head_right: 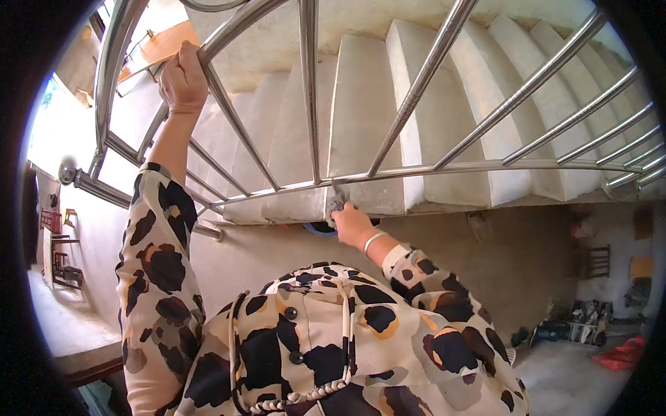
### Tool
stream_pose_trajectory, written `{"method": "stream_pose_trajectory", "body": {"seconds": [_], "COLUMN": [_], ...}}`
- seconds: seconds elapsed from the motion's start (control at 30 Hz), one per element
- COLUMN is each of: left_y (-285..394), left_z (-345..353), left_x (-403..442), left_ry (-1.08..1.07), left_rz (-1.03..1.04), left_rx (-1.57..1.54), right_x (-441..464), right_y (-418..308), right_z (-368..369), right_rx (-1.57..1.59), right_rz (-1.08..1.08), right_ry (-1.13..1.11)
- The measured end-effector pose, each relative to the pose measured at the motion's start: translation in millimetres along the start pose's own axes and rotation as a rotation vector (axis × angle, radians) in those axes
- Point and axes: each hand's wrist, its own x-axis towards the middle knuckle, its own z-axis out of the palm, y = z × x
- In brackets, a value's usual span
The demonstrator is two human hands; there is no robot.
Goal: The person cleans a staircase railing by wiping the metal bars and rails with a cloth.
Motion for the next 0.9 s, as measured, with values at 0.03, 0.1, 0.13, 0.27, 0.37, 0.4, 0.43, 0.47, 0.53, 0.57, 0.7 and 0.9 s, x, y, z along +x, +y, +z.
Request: {"method": "stream_pose_trajectory", "body": {"seconds": [0.03,0.1,0.13,0.27,0.37,0.4,0.43,0.47,0.53,0.57,0.7,0.9], "left_y": [0,-1,-2,0,-8,-8,-8,-8,-2,-1,-2,-6], "left_z": [2,4,5,0,6,6,6,5,4,3,5,9], "left_x": [0,0,0,0,1,1,1,1,-1,-1,0,1], "left_ry": [0.038,0.079,0.092,0.037,0.111,0.11,0.095,0.08,0.086,0.091,0.094,0.132], "left_rz": [0.01,0.013,0.038,0.027,0.049,0.053,0.052,0.051,0.027,0.0,0.034,0.082], "left_rx": [0.004,0.013,0.016,0.082,0.017,0.02,0.002,-0.018,-0.028,-0.037,0.009,0.054], "right_x": [-3,2,3,15,30,42,52,60,68,71,68,78], "right_y": [2,10,7,-45,-80,-79,-83,-84,-67,-58,-40,-1], "right_z": [4,-4,-14,-155,-216,-217,-211,-202,-155,-131,-25,32], "right_rx": [0.11,0.209,0.325,0.831,1.088,0.947,0.656,0.356,0.548,0.729,0.573,0.566], "right_rz": [-0.03,-0.064,-0.091,-0.24,-0.502,-0.486,-0.517,-0.54,-0.449,-0.352,-0.165,0.13], "right_ry": [0.002,0.167,0.338,0.843,1.064,1.093,1.201,1.29,1.175,1.045,0.95,0.559]}}
